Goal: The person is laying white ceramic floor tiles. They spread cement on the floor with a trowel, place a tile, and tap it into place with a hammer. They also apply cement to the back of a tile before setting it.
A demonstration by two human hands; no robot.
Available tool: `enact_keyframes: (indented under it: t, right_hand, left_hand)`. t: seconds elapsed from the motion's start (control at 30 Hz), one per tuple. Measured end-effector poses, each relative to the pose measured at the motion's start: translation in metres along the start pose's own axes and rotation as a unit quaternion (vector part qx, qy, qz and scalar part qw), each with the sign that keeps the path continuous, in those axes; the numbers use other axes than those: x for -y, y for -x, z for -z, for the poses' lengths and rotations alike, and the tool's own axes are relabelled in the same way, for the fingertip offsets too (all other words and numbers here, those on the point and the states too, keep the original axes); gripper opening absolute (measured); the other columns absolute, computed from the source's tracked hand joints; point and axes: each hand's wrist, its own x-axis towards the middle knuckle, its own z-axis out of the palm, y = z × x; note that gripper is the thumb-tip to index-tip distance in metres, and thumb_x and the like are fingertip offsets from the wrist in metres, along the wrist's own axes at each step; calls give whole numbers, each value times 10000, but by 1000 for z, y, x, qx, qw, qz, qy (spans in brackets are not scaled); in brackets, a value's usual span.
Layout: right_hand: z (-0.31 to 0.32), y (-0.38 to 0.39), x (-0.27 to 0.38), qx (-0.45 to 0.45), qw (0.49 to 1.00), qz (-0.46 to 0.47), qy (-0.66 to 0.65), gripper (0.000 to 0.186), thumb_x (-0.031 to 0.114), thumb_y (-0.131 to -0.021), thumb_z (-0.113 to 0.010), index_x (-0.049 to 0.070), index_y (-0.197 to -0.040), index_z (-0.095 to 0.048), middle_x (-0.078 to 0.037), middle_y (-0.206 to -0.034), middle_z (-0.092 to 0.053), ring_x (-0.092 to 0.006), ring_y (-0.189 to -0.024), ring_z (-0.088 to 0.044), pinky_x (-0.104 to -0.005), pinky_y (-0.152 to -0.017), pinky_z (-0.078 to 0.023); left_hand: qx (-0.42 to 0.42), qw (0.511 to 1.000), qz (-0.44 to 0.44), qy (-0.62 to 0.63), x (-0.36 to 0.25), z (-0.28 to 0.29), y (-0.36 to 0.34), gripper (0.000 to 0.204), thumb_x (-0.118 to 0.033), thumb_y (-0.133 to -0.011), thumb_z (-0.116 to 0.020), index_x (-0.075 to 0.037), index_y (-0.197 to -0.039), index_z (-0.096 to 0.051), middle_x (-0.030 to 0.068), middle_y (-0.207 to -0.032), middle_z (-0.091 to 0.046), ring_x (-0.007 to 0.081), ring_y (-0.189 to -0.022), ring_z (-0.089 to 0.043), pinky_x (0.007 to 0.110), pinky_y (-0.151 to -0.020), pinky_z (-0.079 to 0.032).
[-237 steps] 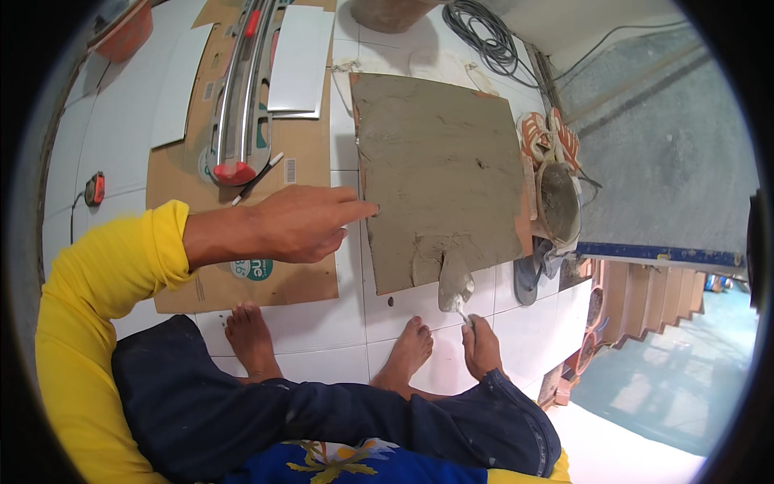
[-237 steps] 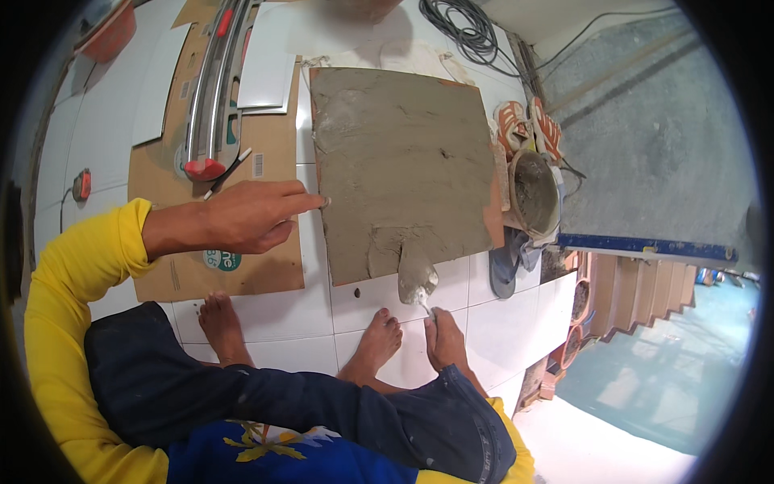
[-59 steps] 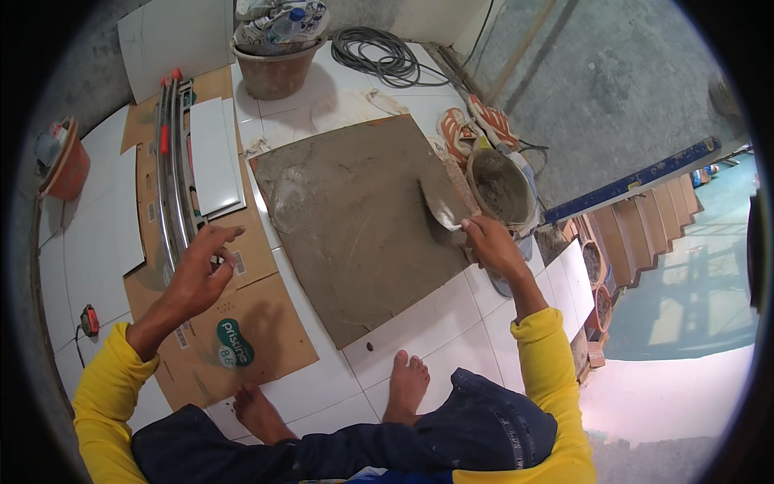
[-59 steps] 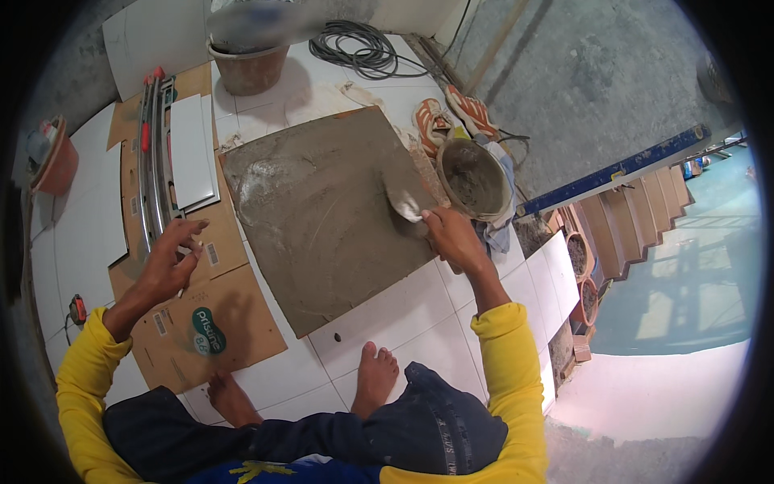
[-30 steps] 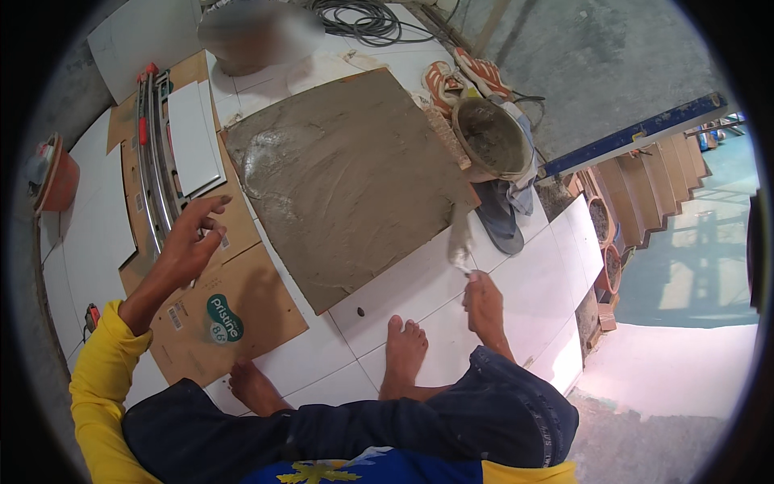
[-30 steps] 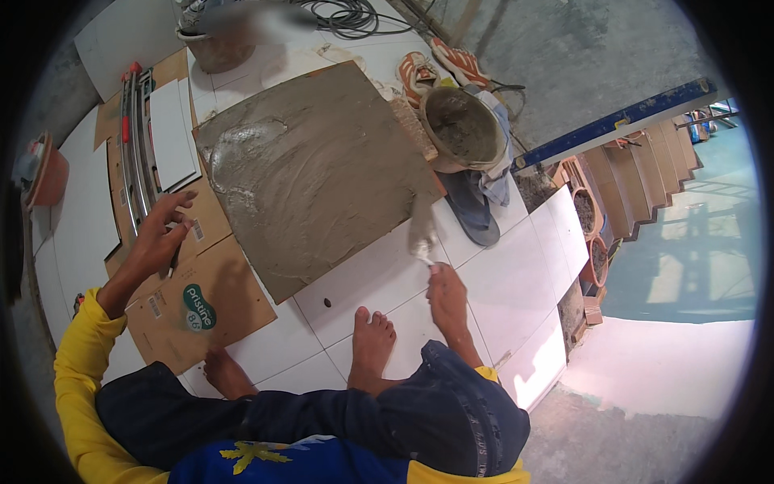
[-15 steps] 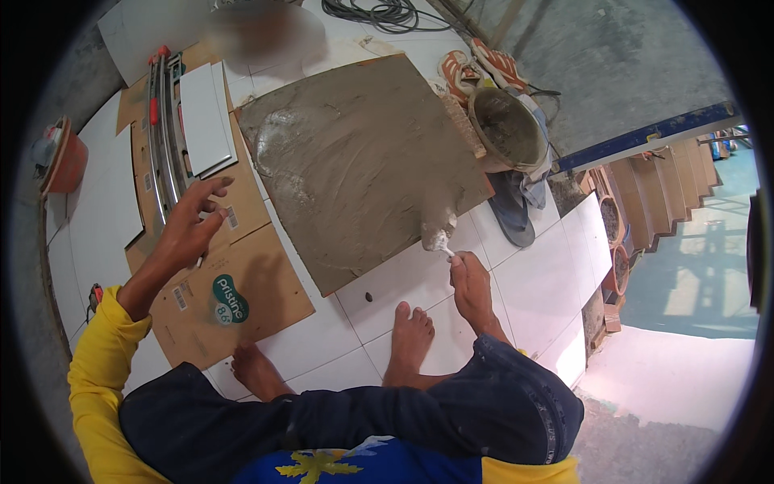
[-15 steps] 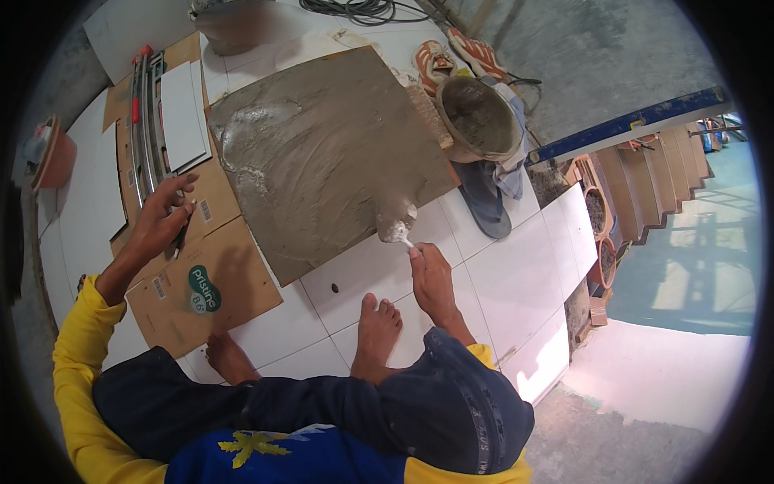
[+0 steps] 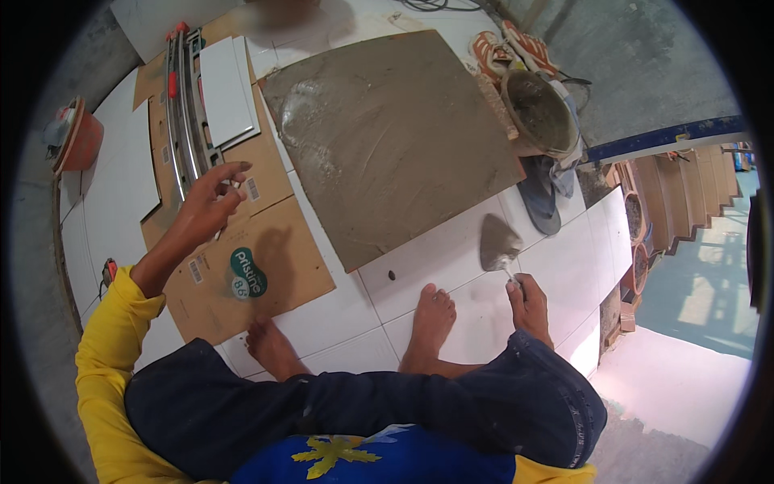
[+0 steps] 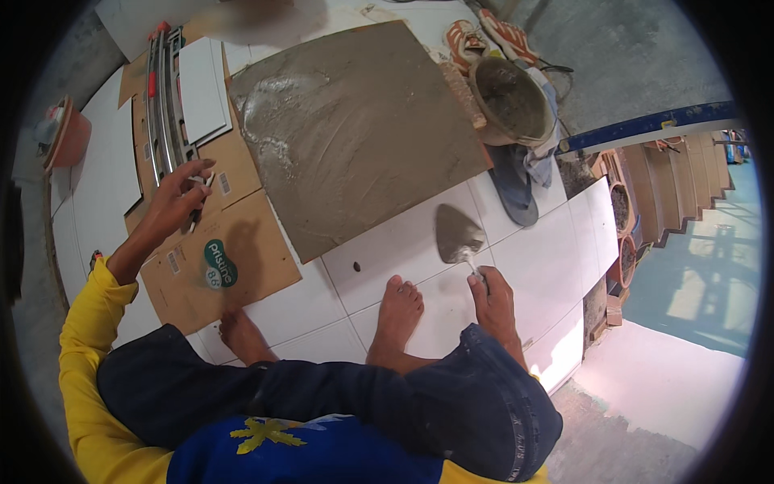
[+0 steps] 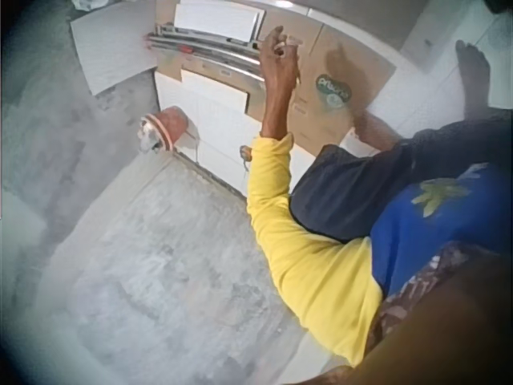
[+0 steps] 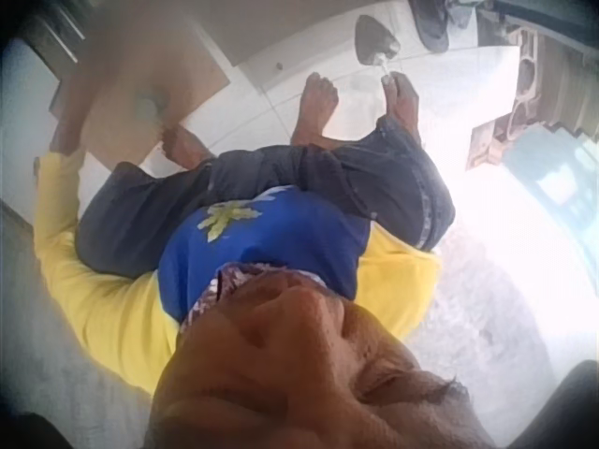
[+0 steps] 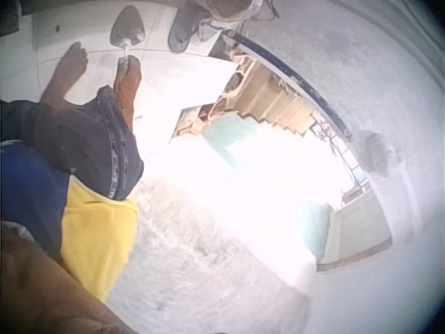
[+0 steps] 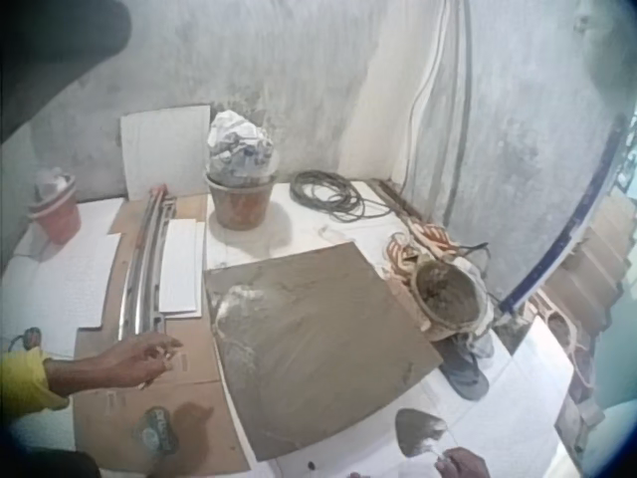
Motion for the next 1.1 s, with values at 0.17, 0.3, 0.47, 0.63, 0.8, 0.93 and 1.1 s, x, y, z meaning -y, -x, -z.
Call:
enact_keyframes:
  t: [0.17, 0.3, 0.47, 0.63, 0.8, 0.93, 1.1]
  right_hand:
    - [-34, 1, -9, 165, 955, 195, 150, 278, 326, -1052, -693, 78, -1165, -744, -152, -1036, -766, -396, -933, -746, -510, -811, -597]
    - [-61, 5, 7, 265, 923, 199, 195, 339, 397, -1078, -636, 110, -1249, -695, -161, -1090, -772, -397, -955, -754, -514, -818, -607]
    - [-76, 10, 9, 300, 926, 147, 174, 331, 377, -1096, -603, 93, -1247, -682, -197, -1138, -770, -436, -977, -747, -547, -840, -596]
    - [-90, 6, -13, 255, 951, 58, 162, 355, 363, -1110, -567, 28, -1154, -678, -266, -1088, -754, -479, -1009, -727, -577, -863, -566]
    - [-64, -14, -46, 14, 992, -122, 29, 320, 279, -1122, -525, -17, -1108, -647, -281, -929, -699, -481, -865, -691, -530, -823, -548]
    - [-52, -4, -60, -152, 983, -95, -22, 277, 223, -1119, -559, -22, -1236, -614, -235, -983, -678, -412, -819, -660, -479, -822, -550]
    - [-70, -19, -38, -204, 979, -16, 11, 345, 208, -1083, -691, -40, -1266, -537, -205, -1026, -675, -311, -925, -676, -429, -805, -546]
  left_hand:
    - [10, 1000, 9, -20, 1, -6, -2, 483, -82, -1008, -648, -65, -1489, -611, 43, -1269, -590, 140, -963, -610, 292, -770, -577]
    - [7, 1000, 30, 2, 1, -7, 6, 473, -76, -1008, -644, -59, -1480, -619, 39, -1264, -594, 121, -949, -607, 293, -764, -576]
    - [6, 999, 33, 6, -5, -1, 9, 498, -63, -1005, -644, -45, -1501, -606, 40, -1248, -584, 108, -887, -588, 282, -690, -552]
    - [-6, 999, 28, 42, 3, 0, 7, 516, -49, -999, -659, -24, -1509, -589, 37, -1230, -564, 107, -840, -566, 272, -645, -531]
    - [18, 999, 36, 10, -2, 4, 7, 505, -98, -1028, -630, -21, -1525, -575, 53, -1301, -564, 125, -932, -608, 294, -782, -543]
    - [12, 1000, 26, 10, 6, 7, 8, 500, -118, -1041, -615, -12, -1527, -569, 63, -1313, -568, 126, -911, -618, 310, -821, -556]
    - [1, 999, 29, 31, 12, 1, 4, 515, -41, -999, -652, -33, -1508, -578, 37, -1255, -563, 106, -822, -570, 272, -617, -514]
